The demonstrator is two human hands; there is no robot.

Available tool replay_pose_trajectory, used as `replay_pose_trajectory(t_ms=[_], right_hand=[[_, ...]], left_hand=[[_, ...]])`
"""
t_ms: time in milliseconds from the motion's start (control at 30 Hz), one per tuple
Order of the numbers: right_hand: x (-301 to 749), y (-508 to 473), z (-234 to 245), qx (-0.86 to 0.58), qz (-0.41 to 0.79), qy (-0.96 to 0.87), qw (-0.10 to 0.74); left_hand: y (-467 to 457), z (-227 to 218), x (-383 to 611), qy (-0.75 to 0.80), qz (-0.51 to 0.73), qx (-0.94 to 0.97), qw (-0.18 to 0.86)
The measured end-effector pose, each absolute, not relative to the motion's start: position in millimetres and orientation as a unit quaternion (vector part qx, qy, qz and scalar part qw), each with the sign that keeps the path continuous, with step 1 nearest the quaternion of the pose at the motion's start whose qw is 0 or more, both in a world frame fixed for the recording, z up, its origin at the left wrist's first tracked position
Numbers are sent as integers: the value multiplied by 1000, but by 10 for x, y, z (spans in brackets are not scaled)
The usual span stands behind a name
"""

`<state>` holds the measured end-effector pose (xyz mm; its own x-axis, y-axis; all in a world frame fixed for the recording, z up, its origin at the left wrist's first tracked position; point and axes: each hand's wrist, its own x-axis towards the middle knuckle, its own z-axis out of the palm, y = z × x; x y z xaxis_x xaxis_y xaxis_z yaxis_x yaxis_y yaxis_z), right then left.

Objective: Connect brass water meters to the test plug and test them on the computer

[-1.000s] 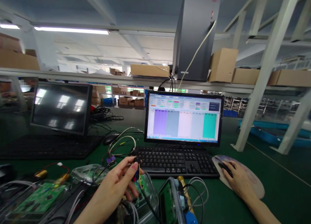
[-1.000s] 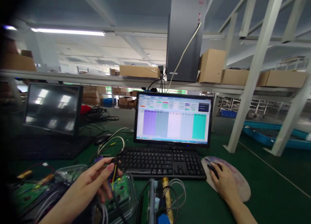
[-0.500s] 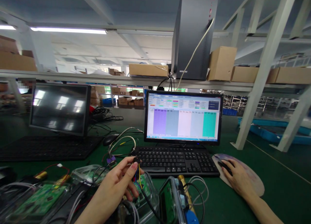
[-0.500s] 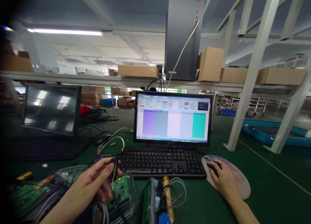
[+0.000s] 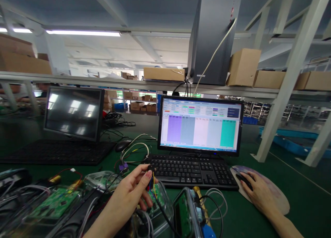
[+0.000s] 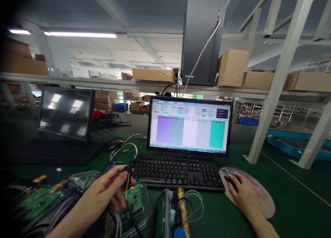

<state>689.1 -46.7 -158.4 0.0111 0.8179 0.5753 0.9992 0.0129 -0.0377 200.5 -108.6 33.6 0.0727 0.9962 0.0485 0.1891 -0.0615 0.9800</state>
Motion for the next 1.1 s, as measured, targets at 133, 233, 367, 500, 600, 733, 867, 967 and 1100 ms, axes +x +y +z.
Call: replay_pose_trajectory(t_ms=[133, 233, 367, 500, 600, 733, 867, 967, 1100], right_hand=[[6882, -495, -1572, -678, -187, -675, 224], [6882, -497, -1550, -682, -178, -677, 210], [6896, -478, -1543, -685, -168, -681, 200], [6895, -480, -1545, -690, -164, -676, 200], [6892, -496, -1553, -690, -167, -676, 197], [6910, -506, -1589, -684, -176, -676, 210], [6979, -471, -1635, -671, -184, -683, 223], [7042, -428, -1661, -637, -191, -714, 219], [7067, -403, -1674, -623, -196, -722, 229]], left_hand=[[-1099, 355, 2014, 515, 449, 568, 459], [-1096, 356, 2015, 514, 451, 569, 456], [-1092, 333, 2010, 519, 452, 565, 456], [-1094, 313, 2003, 510, 450, 572, 458], [-1089, 318, 2007, 506, 451, 574, 459], [-1089, 336, 2024, 501, 454, 574, 462], [-1110, 335, 2028, 485, 457, 578, 471], [-1120, 326, 2020, 478, 455, 579, 480], [-1113, 319, 2015, 471, 457, 578, 485]])
